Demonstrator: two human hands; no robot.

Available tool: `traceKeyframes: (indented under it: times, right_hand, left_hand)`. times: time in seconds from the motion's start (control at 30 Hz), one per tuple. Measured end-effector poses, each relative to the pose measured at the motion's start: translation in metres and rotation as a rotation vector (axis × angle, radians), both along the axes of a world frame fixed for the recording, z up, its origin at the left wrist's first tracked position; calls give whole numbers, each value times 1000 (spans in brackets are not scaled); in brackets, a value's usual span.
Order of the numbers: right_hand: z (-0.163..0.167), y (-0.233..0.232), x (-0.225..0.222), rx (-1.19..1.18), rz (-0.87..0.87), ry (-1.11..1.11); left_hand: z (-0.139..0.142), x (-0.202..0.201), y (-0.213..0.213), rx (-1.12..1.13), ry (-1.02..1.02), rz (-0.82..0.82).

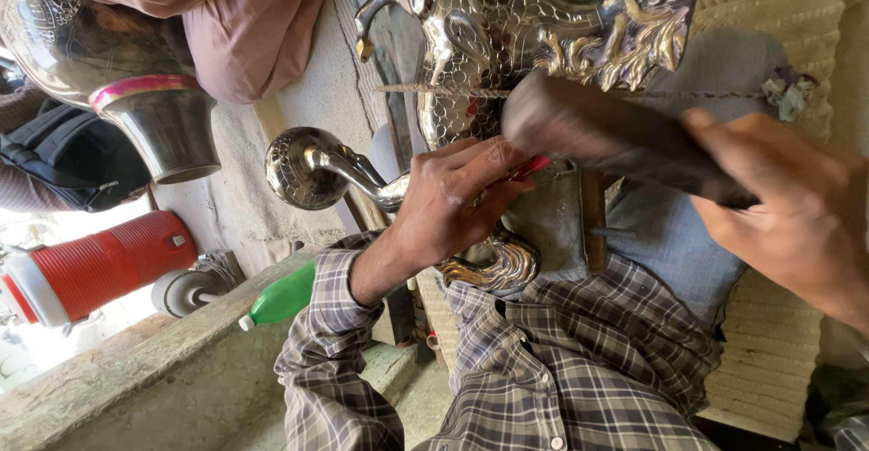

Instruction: The person uses a hammer and a small red-handled chisel to engrave a pattern into a silver-colored metal object shaped like a bull. They repeatedly strike the chisel to create indentations on the surface.

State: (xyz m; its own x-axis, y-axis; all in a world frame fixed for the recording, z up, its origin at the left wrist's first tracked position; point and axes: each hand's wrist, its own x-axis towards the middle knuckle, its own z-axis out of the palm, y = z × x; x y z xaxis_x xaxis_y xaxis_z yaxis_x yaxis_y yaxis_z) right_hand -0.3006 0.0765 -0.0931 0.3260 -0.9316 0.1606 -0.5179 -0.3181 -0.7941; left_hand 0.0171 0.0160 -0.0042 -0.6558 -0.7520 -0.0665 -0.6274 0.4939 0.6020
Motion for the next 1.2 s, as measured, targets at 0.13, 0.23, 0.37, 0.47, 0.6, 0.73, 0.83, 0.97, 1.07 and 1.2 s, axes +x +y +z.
traceKeyframes:
  times: [0.13, 0.23, 0.37, 0.47, 0.6, 0.73, 0.83, 0.97, 1.07, 1.2]
  right_hand:
    - [-2, 0, -5, 66, -12, -161]
    - [-7, 1, -4, -51, -52, -50]
    - [-18, 4, -2, 24, -92, -146]
    - [-21, 5, -2, 48, -41, 63]
    - [-17, 5, 2, 82, -101, -228]
    - [-14, 2, 5, 86, -89, -290]
    - [-17, 2, 4, -51, -28, -40]
    - [-27, 5, 1, 26, -30, -184]
    - [-30, 6, 0, -187, 28, 177]
    - [-27, 4, -1, 106, -34, -192]
  left_hand:
    - [0, 2, 4, 19, 18, 9]
    - [-1, 2, 3, 7, 12, -8]
    - [0, 0, 2, 26, 2, 2]
    - [3, -1, 2, 34, 36, 6]
    - [4, -4, 1, 34, 76, 14]
    - [3, -3, 0, 33, 69, 2]
    - [1, -1, 1, 23, 71, 4]
    - [-2, 0, 1, 41, 86, 0]
    - [-2, 0, 1, 9, 83, -19]
    - [1, 2, 2, 110, 151, 15]
